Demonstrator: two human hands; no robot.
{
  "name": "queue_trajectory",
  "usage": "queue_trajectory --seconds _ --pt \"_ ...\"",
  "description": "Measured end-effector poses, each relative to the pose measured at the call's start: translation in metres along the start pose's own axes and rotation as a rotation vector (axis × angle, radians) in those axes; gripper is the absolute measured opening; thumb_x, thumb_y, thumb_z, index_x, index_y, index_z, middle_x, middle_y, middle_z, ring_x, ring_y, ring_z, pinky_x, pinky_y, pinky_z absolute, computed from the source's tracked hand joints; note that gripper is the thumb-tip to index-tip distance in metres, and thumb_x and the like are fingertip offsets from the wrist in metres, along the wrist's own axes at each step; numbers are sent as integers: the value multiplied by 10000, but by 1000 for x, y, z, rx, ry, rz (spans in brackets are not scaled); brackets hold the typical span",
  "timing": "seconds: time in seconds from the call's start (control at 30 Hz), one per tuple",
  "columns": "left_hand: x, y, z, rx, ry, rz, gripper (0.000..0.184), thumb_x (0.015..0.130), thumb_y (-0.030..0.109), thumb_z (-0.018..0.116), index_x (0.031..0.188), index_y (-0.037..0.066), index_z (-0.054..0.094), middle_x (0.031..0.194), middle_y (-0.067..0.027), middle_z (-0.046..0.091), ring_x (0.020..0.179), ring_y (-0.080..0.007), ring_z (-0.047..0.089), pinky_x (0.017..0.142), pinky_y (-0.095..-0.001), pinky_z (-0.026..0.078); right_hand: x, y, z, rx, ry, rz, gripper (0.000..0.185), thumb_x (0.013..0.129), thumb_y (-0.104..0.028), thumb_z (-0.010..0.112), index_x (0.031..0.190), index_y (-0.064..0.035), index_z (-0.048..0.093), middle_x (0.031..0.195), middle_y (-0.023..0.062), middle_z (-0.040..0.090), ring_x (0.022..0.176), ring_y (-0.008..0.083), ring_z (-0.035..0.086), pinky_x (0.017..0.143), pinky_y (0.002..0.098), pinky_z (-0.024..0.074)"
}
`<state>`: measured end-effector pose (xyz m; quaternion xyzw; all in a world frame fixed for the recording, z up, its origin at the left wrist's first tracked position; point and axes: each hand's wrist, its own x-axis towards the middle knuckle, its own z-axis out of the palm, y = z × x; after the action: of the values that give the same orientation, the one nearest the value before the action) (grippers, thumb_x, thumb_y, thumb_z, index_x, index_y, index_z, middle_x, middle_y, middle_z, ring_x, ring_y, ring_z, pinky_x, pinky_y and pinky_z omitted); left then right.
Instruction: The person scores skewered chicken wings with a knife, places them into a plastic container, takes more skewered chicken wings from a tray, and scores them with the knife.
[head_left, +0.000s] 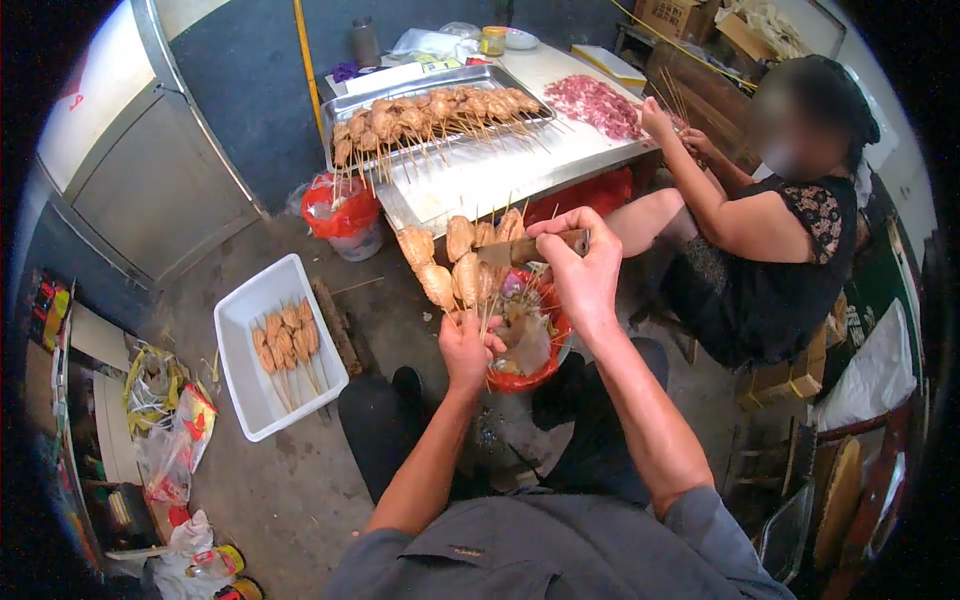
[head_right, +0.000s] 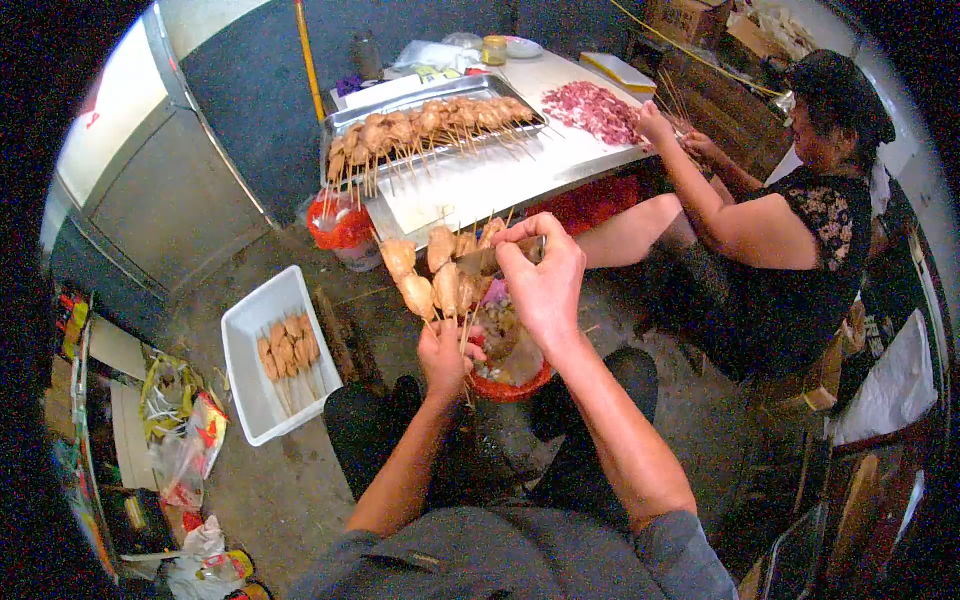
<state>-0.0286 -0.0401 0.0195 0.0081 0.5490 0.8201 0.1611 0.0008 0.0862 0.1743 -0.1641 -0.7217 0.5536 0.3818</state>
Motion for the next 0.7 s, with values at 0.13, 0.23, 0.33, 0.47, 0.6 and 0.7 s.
queue_trajectory --seconds 0.13,0.23,0.33,0.47,0.6,0.7 --pt "-1 0 -1 43 -59 -1 191 993 226 419 1020 38 398 874 -184 659 467 -146 582 367 -216 357 -2 3 4 -27 9 -70 67 736 -54 628 777 -2 618 699 78 652 639 107 580 632 286 486" --pt "-2 3 3 -14 -27 -23 178 988 208 428 1032 41 382 874 -183 658 468 -140 575 371 -213 359 -4 -2 1 -40 -6 -19 68 738 -54 629 780 -2 620 718 81 660 665 110 591 664 287 493" --pt "-3 2 6 -84 16 -47 173 983 190 434 1050 46 366 871 -182 658 462 -131 563 371 -214 359 -1 0 -2 -6 -9 11 70 740 -55 629 788 -4 624 720 76 660 670 110 593 666 286 493" --pt "2 -9 4 -36 18 -3 152 982 170 426 1054 48 371 850 -186 655 438 -122 534 368 -220 358 -2 5 -2 -28 -30 -37 65 748 -47 627 799 -7 632 710 62 655 649 94 582 630 271 487" --pt "9 -18 2 -34 10 36 204 981 230 438 1034 38 394 817 -166 661 428 -130 527 347 -234 365 -10 -7 -1 46 -11 5 62 756 -33 626 811 -7 634 713 51 658 643 77 573 611 255 484" --pt "9 -20 5 -76 25 38 188 974 207 443 1036 34 407 802 -159 659 423 -124 520 347 -239 366 -12 -22 -6 45 5 -39 55 766 -8 619 820 -5 624 740 48 671 655 65 573 610 242 481"
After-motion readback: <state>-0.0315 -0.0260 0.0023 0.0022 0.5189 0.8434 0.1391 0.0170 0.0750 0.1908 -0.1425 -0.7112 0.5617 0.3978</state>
